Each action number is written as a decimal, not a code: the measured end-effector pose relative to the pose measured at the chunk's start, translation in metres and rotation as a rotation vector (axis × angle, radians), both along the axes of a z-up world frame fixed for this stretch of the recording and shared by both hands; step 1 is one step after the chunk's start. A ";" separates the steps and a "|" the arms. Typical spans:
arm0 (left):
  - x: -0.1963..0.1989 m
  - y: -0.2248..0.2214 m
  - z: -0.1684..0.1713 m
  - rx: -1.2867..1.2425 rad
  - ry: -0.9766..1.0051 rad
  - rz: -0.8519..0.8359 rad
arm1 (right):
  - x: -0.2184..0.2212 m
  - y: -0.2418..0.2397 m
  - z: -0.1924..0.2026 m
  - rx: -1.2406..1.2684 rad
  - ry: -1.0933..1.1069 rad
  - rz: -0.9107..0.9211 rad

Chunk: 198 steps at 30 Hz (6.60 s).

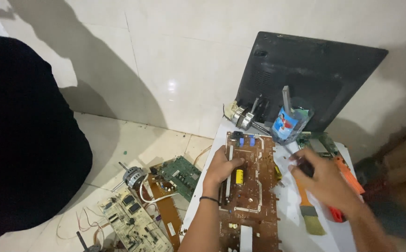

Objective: Removing screws from an electronic circuit board using a manual screwdriver during disassembly.

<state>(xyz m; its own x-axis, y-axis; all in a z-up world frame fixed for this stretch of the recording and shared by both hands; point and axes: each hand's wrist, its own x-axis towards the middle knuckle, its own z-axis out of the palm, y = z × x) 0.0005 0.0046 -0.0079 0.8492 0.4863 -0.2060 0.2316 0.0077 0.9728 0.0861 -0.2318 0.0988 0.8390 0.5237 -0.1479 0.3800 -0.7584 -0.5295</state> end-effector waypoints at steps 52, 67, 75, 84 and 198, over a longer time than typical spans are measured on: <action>0.002 -0.002 -0.001 -0.039 -0.089 0.129 | 0.013 -0.024 -0.124 -0.063 -0.972 0.605; 0.003 -0.005 -0.001 0.087 -0.002 0.126 | 0.006 -0.021 -0.113 -0.253 -1.049 0.664; -0.003 -0.007 0.007 0.066 -0.009 0.124 | -0.001 -0.005 -0.081 -0.593 -0.557 0.577; -0.003 -0.005 0.005 0.048 -0.064 0.128 | -0.011 -0.001 -0.067 -0.605 -0.578 0.550; -0.030 -0.027 0.023 0.092 -0.172 0.113 | -0.053 0.072 -0.021 -0.521 -0.350 0.293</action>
